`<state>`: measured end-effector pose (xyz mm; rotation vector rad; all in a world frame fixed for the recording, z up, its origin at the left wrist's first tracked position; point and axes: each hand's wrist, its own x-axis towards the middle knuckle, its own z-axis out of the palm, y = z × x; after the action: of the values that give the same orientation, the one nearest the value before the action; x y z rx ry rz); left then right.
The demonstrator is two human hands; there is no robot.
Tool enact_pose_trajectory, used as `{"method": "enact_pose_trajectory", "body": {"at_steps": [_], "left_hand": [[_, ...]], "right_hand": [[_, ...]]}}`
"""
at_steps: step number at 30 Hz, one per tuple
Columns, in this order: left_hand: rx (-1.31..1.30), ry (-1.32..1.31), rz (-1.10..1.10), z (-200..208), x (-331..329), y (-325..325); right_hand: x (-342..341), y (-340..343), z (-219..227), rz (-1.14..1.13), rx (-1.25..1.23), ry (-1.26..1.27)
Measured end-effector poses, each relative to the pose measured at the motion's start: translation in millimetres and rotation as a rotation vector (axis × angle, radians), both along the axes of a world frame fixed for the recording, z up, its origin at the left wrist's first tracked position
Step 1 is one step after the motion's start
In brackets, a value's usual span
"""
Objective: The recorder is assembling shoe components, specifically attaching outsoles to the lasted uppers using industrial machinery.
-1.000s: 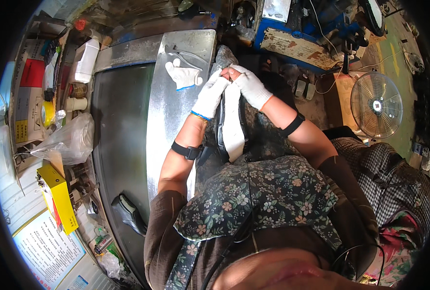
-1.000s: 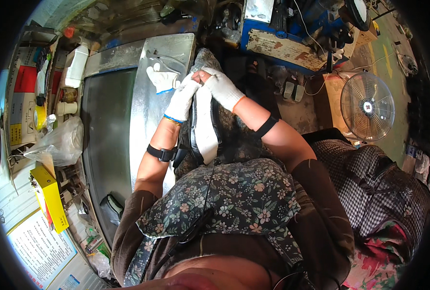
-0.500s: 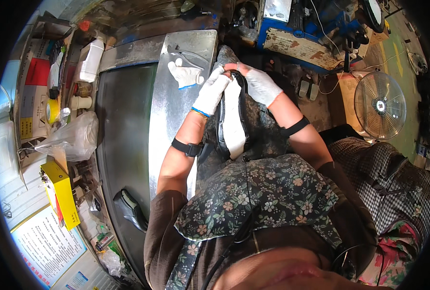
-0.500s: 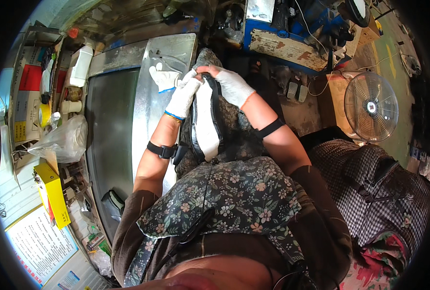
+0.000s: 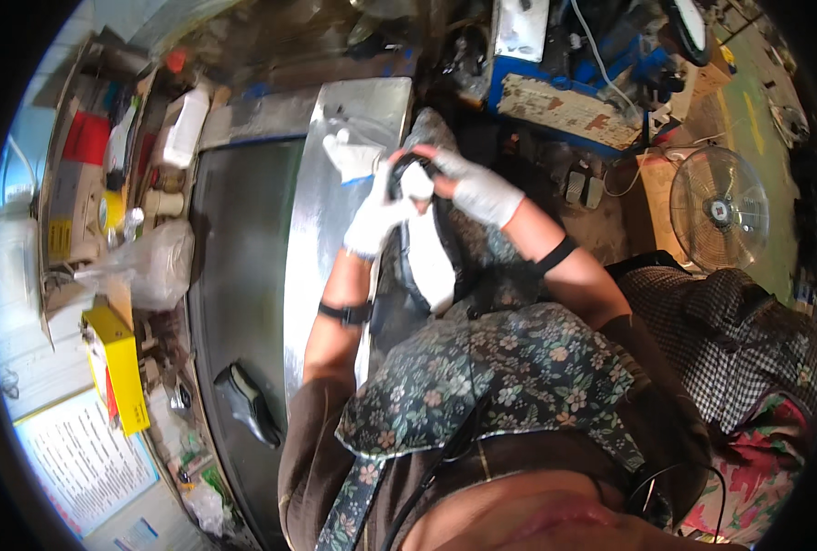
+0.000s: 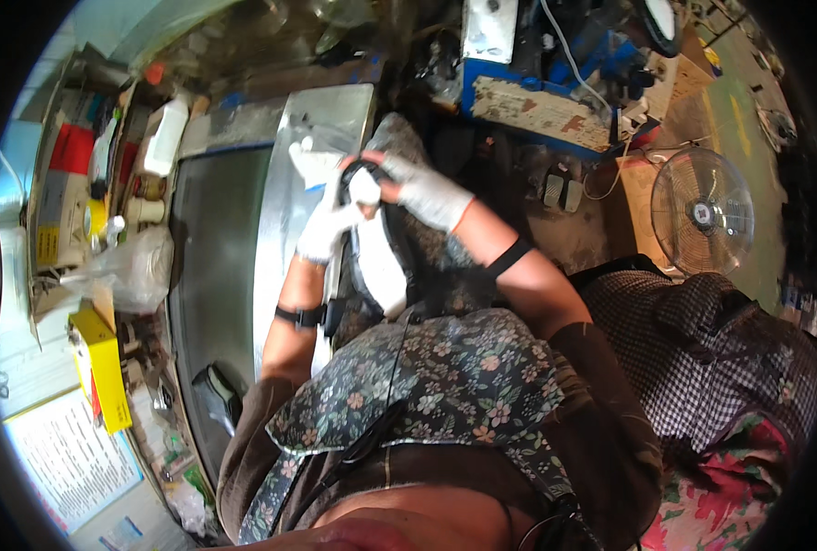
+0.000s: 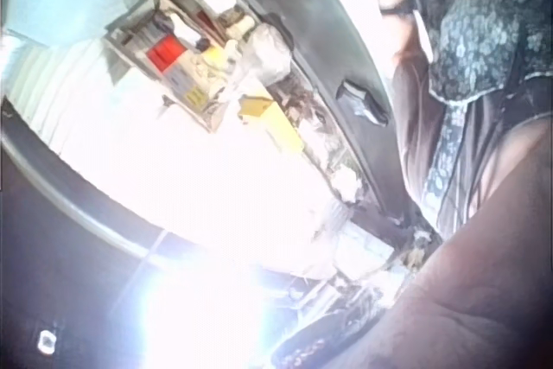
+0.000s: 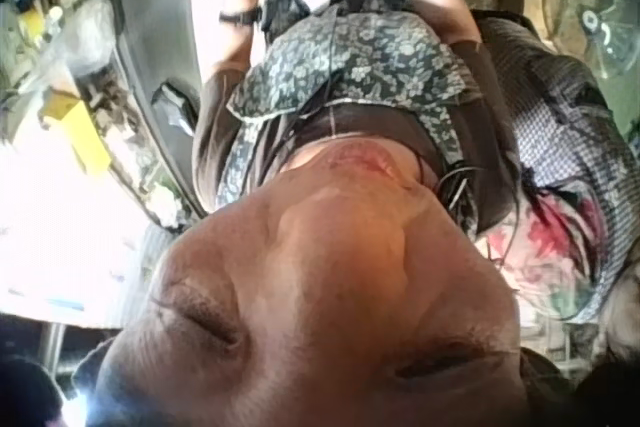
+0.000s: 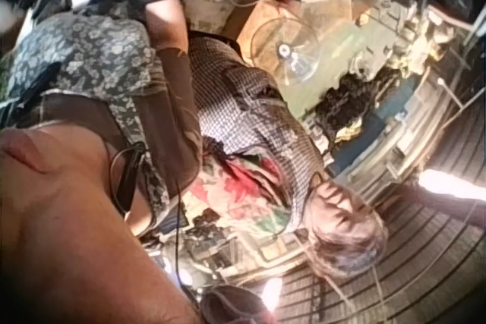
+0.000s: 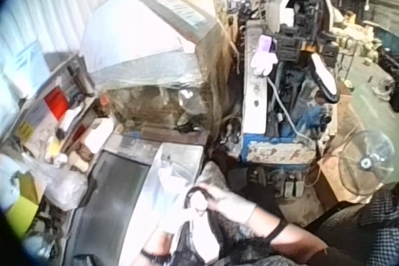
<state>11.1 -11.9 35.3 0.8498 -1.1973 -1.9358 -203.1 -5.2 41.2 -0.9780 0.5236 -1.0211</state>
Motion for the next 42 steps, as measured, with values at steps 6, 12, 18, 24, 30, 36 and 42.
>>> {"method": "enact_pose_trajectory", "body": {"at_steps": [6, 12, 18, 24, 30, 36, 42], "left_hand": [[0.007, -0.253, 0.175, -44, 32, 123], [0.592, 0.07, 0.325, -76, 35, 119], [0.286, -0.202, 0.243, -36, 16, 49], [-0.114, -0.697, 0.238, 8, 38, 29], [-0.258, -0.925, 0.209, 40, 75, 37], [-0.274, -0.71, 0.148, 90, 77, 51], [0.034, 0.087, -0.062, 113, -8, -17]], "right_hand": [[33, 6, -16, -0.287, -0.094, 0.467], [32, -22, -3, -0.187, -0.111, 0.502], [-148, -55, 104, -0.513, -0.563, 1.163], [-331, -68, 225, -1.1, -0.13, 2.325], [-361, -80, 180, -1.193, -0.188, 2.052], [-328, -51, 125, -1.504, -0.702, 1.761], [-186, 13, 86, -1.172, -1.015, 1.378]]}}
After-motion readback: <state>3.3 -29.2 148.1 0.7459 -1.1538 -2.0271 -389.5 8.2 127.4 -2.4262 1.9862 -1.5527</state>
